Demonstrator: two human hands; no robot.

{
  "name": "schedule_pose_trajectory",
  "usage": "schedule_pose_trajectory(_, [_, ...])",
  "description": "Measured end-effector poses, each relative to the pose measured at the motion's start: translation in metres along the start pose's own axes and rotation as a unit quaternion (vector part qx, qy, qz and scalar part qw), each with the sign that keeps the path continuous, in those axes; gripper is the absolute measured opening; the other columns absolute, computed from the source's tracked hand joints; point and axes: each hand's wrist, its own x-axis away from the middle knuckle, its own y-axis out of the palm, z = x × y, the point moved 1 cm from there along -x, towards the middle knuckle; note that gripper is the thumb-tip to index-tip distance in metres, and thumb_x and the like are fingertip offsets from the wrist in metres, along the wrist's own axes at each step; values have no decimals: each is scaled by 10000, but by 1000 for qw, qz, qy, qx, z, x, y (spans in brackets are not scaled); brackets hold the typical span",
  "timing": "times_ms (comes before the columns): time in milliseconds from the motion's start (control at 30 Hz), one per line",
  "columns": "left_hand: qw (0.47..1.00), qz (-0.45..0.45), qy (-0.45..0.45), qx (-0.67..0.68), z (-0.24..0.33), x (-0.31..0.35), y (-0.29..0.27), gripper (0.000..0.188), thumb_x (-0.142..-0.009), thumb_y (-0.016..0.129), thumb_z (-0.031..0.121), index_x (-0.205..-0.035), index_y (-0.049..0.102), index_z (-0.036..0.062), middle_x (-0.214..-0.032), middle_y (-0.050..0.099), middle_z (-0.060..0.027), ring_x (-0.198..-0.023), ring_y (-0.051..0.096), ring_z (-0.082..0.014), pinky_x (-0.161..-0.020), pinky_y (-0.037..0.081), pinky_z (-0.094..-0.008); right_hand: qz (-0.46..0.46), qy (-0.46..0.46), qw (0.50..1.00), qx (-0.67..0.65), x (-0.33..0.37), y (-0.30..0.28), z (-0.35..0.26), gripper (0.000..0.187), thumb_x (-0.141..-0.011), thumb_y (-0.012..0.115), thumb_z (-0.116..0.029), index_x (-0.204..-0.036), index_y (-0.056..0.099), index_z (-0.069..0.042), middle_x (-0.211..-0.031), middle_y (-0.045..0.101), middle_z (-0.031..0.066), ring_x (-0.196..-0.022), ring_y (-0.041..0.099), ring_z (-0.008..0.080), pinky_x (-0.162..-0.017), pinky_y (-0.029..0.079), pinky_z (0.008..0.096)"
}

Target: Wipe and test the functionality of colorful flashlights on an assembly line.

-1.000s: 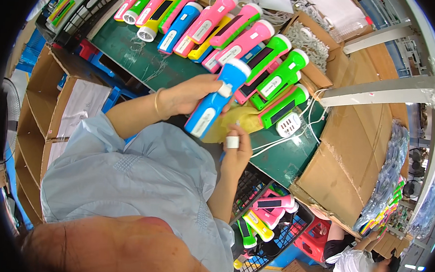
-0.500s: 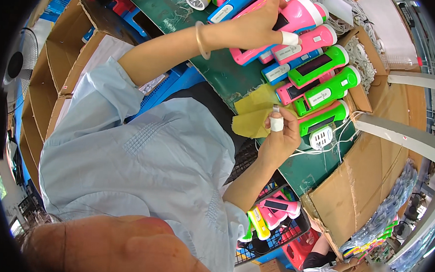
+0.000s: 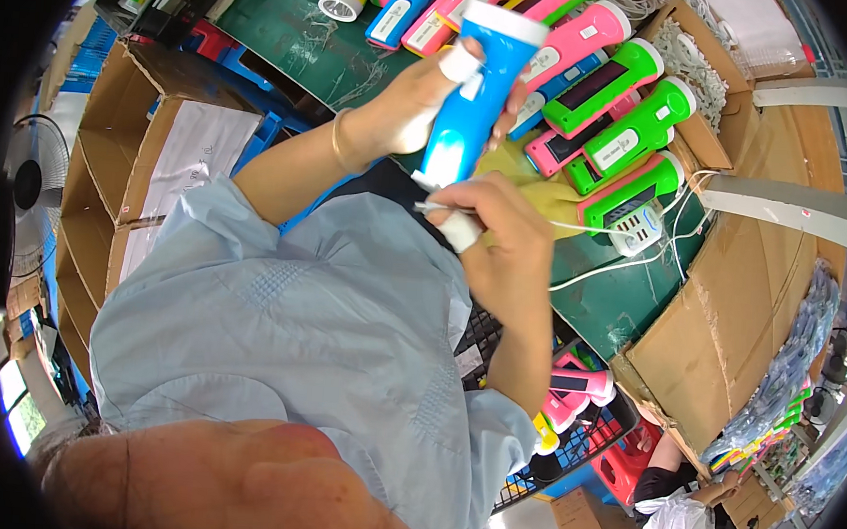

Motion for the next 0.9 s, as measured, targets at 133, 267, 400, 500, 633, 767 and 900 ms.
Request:
schedule_pose_trajectory(133, [984, -62, -17, 164, -12, -6, -3, 608, -834, 430, 593, -1012, 512, 18, -875, 570, -103, -779, 580, -218, -696, 500, -334, 91, -187, 944, 255, 7, 30, 19, 296, -609, 695, -66, -891, 606, -44, -829, 510, 75, -709, 504, 227, -601, 406, 316])
schedule_pose_trajectory(267, [955, -29, -57, 291, -16, -2, -8, 595, -847, 381, 604, -1085, 477, 68, -916, 554, -62, -771, 562, -184, -726, 491, -336, -13, -287, 933, 217, 29, 29, 18, 272, -565, 645, -50, -837, 634, -59, -811, 501, 47, -707, 481, 210, -607, 394, 314])
schedule_pose_trajectory(400, [936, -85, -58, 336, -21, -4, 0, 677, -795, 360, 682, -1065, 470, 70, -817, 510, -39, -741, 519, -181, -713, 468, -342, 120, -195, 936, 267, 24, 33, 11, 517, -580, 731, -157, -1052, 559, -31, -812, 499, 60, -698, 483, 207, -594, 400, 306])
schedule_pose_trajectory(500, [974, -103, 48, 197, -22, 0, 12, 741, -766, 358, 710, -1089, 457, 52, -822, 530, -67, -797, 538, -238, -780, 450, -375, 301, -64, 916, 257, 3, 39, 0, 624, -590, 804, -314, -1064, 523, -20, -774, 487, 80, -677, 504, 244, -554, 414, 318])
schedule_pose_trajectory(633, [998, -39, 42, 6, -14, 4, 14, 649, -833, 415, 604, -1109, 437, 17, -893, 566, -123, -827, 590, -273, -771, 500, -378, 305, 84, 946, 69, 7, 42, 36, 465, -661, 769, -256, -935, 502, 8, -837, 497, 91, -722, 513, 183, -558, 424, 273])
schedule_pose_trajectory(767, [998, 5, -22, 56, 1, 8, 16, 514, -870, 515, 432, -1144, 388, 16, -892, 564, -111, -757, 611, -197, -711, 526, -341, 215, 37, 972, -85, 18, 16, 45, 246, -871, 534, -159, -1032, 509, 25, -931, 524, 92, -812, 509, 165, -738, 402, 252])
schedule_pose_trajectory(900, [990, 43, -61, -117, 5, 12, 20, 426, -805, 610, 224, -1124, 419, 15, -885, 562, -85, -706, 578, -150, -651, 492, -277, 204, 190, 955, -102, 38, 4, 58, 135, -887, 471, -105, -867, 542, 8, -796, 560, 40, -693, 510, 95, -612, 386, 204])
